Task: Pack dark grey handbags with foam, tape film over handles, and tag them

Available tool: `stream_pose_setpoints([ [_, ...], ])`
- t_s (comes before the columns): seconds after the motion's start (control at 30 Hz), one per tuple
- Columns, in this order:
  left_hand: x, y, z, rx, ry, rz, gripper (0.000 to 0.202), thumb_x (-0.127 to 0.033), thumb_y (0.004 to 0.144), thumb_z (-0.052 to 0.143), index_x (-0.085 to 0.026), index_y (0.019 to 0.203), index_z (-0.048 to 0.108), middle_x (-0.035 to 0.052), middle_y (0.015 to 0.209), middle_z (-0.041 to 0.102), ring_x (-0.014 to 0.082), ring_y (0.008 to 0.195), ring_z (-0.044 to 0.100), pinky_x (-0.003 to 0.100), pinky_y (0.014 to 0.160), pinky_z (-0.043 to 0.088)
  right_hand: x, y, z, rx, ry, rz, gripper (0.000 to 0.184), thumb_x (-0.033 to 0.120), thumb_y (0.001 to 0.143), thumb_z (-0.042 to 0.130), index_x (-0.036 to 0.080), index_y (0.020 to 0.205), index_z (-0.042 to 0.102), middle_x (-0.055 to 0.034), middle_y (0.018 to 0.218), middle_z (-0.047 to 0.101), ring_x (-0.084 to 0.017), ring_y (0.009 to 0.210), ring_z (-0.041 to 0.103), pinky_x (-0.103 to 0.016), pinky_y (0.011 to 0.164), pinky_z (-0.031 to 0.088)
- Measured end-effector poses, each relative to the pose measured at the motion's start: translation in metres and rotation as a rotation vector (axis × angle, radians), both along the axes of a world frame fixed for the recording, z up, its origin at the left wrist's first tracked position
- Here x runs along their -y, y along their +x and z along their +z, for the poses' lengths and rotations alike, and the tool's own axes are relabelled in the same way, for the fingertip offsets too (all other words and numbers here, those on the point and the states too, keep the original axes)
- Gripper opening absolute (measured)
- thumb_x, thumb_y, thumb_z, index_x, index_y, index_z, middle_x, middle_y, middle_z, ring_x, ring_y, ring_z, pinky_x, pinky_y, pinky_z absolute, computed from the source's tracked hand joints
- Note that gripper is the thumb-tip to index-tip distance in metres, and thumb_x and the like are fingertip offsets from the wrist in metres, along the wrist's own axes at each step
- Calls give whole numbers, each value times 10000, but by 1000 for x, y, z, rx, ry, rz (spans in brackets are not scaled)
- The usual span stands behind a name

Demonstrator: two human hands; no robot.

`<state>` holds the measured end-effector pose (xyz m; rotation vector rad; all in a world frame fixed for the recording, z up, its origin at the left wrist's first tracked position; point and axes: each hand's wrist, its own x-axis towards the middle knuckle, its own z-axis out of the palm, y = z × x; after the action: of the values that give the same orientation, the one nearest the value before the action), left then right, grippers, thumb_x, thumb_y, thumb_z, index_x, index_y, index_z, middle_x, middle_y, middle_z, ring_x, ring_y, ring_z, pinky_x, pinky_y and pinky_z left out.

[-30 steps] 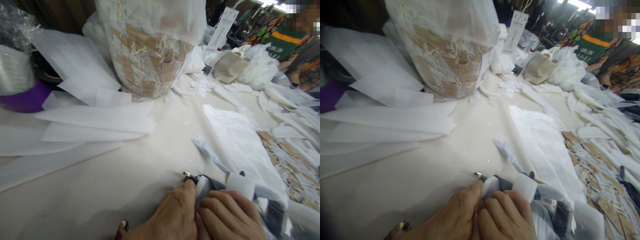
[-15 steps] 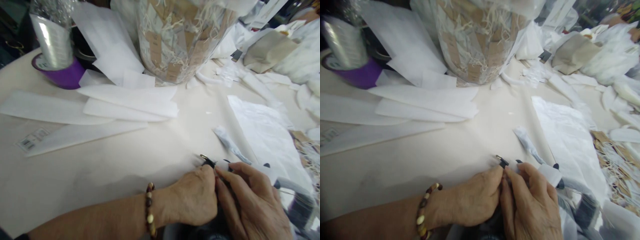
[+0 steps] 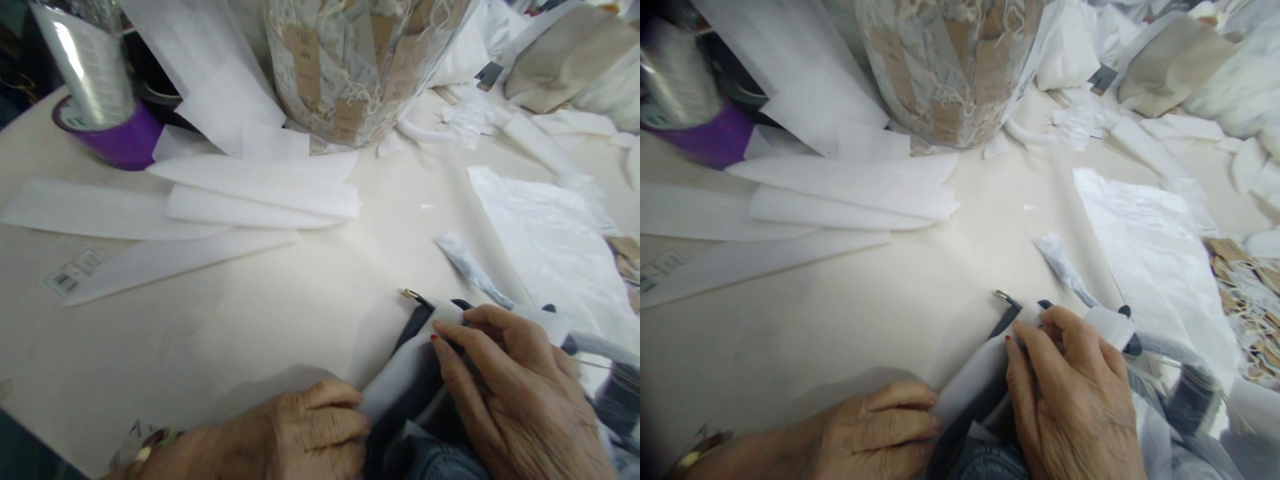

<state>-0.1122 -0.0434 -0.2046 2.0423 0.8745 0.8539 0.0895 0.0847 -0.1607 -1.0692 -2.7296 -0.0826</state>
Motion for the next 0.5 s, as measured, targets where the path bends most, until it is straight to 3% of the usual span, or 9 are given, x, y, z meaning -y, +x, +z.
stream_pose_setpoints([
  [0.07, -7, 2, 5, -146, 67, -104, 240, -114, 888, 409, -136, 814, 636, 90, 723, 651, 196, 689, 561, 329, 753, 465, 1, -1, 0, -19, -5, -1, 340, 340, 940, 375, 153, 905, 657, -131, 996, 550, -245, 865, 565, -389, 723, 413],
  [0.17, -14, 6, 17, -386, 124, -185, 210, -82, 825, 496, -179, 655, 573, 29, 651, 576, 158, 562, 425, 321, 510, 379, 2, -4, -1, -53, -32, -18, 325, 315, 938, 380, 153, 884, 657, -127, 988, 555, -252, 901, 566, -401, 759, 415],
  [0.33, -18, 22, 23, -371, 233, -35, 317, -42, 783, 540, -186, 516, 451, 0, 598, 520, 131, 502, 326, 290, 438, 282, 3, -8, -2, -73, -92, -36, 284, 283, 926, 394, 172, 842, 642, -104, 980, 551, -241, 917, 553, -403, 796, 405],
  [0.5, -12, 45, 0, -76, 64, 313, 451, -180, 932, 344, -186, 481, 355, -2, 513, 416, 115, 495, 362, 266, 483, 323, 3, -9, -2, -81, -119, -46, 247, 263, 912, 414, 176, 856, 638, -91, 965, 542, -231, 897, 544, -393, 795, 395],
])
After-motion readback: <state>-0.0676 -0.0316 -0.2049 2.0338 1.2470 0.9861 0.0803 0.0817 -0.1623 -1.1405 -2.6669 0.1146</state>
